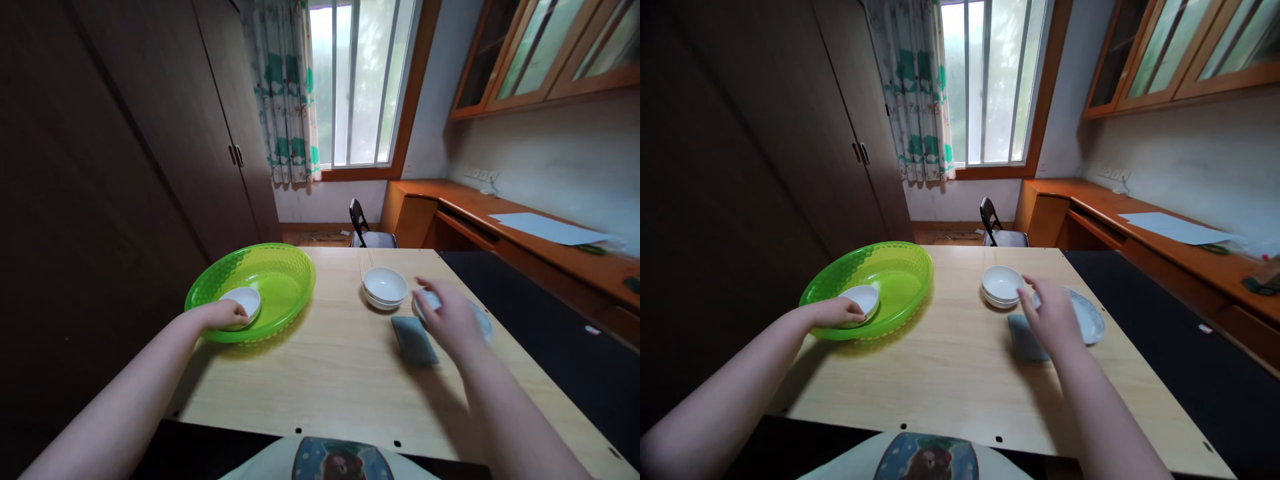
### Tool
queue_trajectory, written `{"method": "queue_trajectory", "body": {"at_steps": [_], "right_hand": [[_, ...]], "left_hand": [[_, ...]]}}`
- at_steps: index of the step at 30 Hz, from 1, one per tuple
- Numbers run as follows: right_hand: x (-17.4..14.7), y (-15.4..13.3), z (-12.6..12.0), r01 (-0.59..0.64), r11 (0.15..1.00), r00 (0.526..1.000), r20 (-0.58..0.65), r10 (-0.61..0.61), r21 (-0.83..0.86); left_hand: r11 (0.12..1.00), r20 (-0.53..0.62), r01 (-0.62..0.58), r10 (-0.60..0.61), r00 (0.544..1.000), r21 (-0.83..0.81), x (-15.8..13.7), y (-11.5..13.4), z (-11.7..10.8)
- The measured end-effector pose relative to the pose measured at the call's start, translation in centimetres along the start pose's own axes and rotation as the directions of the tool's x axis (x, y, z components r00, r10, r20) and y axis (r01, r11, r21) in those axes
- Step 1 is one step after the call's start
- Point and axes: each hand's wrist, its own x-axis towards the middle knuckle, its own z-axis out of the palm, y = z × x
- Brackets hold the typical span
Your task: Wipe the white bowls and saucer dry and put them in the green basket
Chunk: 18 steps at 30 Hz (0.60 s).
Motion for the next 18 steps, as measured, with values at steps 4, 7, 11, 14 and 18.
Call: {"method": "queue_trajectory", "body": {"at_steps": [4,7,11,14,18], "right_hand": [[-1.0,1.0,4.4,0.065,0.987,0.951,0.308,-0.016,-0.149],[-1.2,1.4,6.0,0.097,0.978,0.934,0.357,-0.026,-0.182],[-0.2,1.7,5.8,0.160,0.973,0.927,0.363,-0.091,-0.165],[0.6,1.9,5.4,0.194,0.972,0.922,0.364,-0.135,-0.131],[1.3,0.0,4.1,0.203,0.974,0.964,0.198,-0.180,-0.104]], "left_hand": [[0.997,-0.228,-0.058,0.045,0.973,-0.052,-1.6,0.9,0.4],[0.979,-0.374,-0.198,0.166,0.913,-0.049,-3.5,1.9,1.4],[0.936,-0.475,-0.352,0.317,0.821,0.017,-6.1,3.1,2.8],[0.890,-0.523,-0.430,0.442,0.729,0.154,-7.7,3.5,3.4],[0.834,-0.547,-0.454,0.549,0.632,0.313,-9.5,4.5,3.5]]}}
